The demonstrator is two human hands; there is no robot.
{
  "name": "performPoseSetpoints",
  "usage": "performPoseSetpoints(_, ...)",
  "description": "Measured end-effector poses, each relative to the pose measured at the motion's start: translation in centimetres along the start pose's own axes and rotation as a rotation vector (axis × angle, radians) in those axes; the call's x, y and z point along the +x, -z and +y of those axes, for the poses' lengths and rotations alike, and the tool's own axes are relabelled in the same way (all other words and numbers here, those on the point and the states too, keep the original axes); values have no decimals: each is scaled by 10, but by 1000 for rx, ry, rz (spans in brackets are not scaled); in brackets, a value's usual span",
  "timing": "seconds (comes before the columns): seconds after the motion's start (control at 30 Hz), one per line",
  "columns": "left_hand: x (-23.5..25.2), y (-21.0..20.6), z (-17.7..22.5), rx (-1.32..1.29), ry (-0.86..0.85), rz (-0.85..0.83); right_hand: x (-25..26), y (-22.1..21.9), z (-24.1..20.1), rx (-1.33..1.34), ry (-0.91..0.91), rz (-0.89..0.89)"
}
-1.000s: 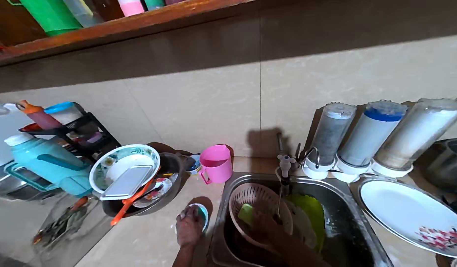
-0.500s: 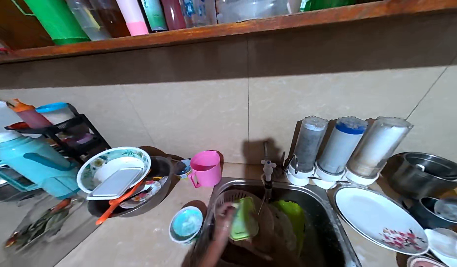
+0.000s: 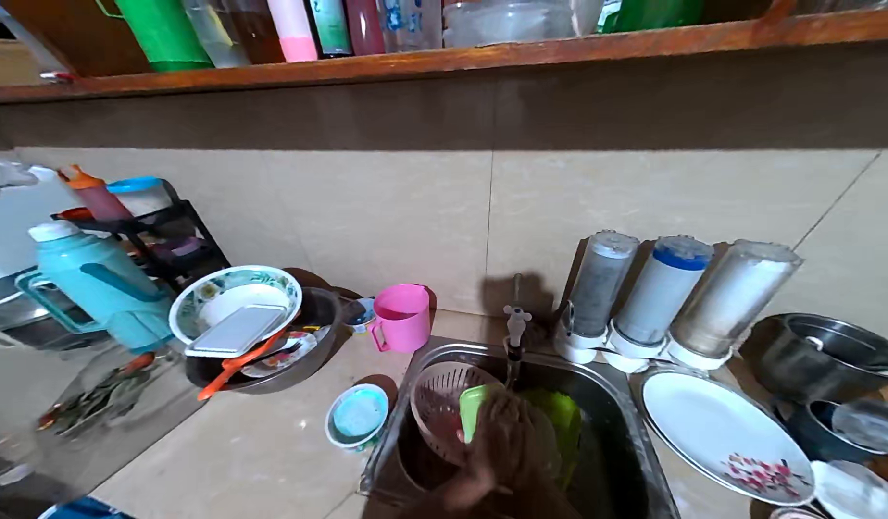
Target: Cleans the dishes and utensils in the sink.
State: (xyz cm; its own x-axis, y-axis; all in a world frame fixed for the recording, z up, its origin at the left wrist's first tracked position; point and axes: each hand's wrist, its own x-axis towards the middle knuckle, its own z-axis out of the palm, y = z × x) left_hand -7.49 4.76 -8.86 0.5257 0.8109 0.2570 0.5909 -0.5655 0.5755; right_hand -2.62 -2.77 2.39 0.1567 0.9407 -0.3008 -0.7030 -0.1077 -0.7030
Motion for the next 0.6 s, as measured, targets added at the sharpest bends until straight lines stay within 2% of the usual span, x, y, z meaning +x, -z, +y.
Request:
performPoseSetpoints(0.07, 5, 10, -10, 157, -26, -53, -8, 2, -6, -12, 5, -97)
performPoseSetpoints(0.13, 23, 41, -10, 308, 152, -177, -9, 4, -6, -42, -27, -166)
performPoseSetpoints(0.2, 44, 72, -7, 299, 308, -229, 0, 6, -2, -38, -59, -266)
performPoseSetpoints(0.3, 58, 104, 15, 353, 403, -169, 55, 43, 40, 109, -28, -296)
performPoseSetpoints(0.37, 56, 116, 33, 416, 364, -95, 84, 54, 59, 135, -104, -85)
performPoseSetpoints(0.43, 41, 112, 48, 441, 277, -111, 83, 47, 51, 134, -105, -47)
performPoseSetpoints(0.53, 1, 68, 41, 266, 120, -131, 51, 22, 17, -63, 158, -28)
performPoseSetpoints(0.6, -17, 42, 32, 99, 7, -36, 8, -6, -16, -166, 160, 25)
